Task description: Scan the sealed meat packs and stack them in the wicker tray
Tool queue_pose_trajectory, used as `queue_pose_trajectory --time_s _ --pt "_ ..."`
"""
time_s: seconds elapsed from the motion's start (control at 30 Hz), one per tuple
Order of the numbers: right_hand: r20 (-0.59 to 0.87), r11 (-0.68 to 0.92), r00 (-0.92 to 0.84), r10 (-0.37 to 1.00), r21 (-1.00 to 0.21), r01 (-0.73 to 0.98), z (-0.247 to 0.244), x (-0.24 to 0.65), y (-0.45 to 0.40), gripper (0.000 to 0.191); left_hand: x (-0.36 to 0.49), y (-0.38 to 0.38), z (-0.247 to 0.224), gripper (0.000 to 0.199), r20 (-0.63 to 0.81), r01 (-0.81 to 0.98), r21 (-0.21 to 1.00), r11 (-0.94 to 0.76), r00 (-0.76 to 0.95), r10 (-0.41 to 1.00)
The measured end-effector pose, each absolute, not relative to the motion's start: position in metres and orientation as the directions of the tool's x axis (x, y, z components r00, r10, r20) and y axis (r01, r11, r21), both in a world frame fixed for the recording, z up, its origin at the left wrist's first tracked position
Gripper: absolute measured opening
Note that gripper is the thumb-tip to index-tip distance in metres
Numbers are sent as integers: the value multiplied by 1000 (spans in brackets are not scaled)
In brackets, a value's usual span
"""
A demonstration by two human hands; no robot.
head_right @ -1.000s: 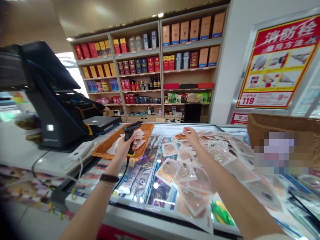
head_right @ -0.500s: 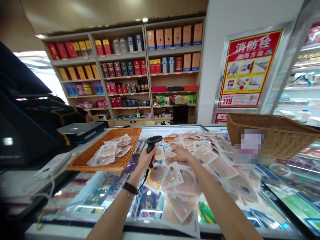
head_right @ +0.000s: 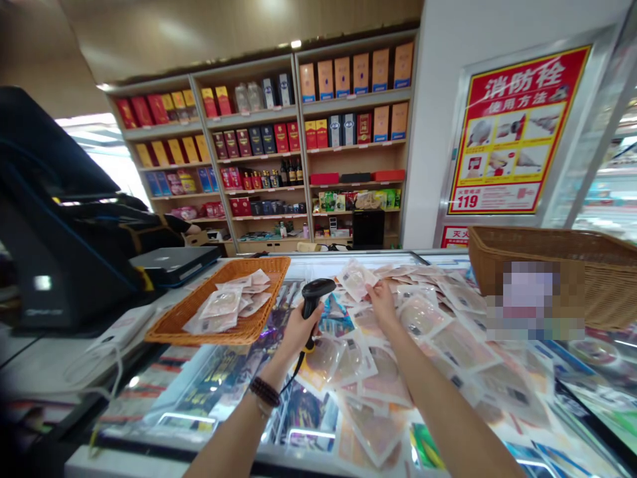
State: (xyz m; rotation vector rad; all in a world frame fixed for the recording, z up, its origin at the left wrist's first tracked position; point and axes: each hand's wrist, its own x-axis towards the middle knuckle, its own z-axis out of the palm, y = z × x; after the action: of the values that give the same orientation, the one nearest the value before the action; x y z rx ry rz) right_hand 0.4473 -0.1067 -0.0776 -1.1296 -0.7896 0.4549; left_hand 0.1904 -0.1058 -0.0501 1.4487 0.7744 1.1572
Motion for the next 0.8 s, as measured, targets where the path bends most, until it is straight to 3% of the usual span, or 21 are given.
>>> queue_pose_trajectory --time_s 0.27,0.57,0.8 --pt "315 402 549 774 -915 -40 -74 431 -115 56 189 -111 -43 56 240 -159 968 -196 341 909" --pt "285 393 579 764 -917 -66 -71 430 -117 53 189 -110 -44 56 244 -176 966 -189 377 893" --pt "237 340 615 752 -939 -53 -60 425 -121 39 185 -105 -34 57 276 -190 957 -220 355 893"
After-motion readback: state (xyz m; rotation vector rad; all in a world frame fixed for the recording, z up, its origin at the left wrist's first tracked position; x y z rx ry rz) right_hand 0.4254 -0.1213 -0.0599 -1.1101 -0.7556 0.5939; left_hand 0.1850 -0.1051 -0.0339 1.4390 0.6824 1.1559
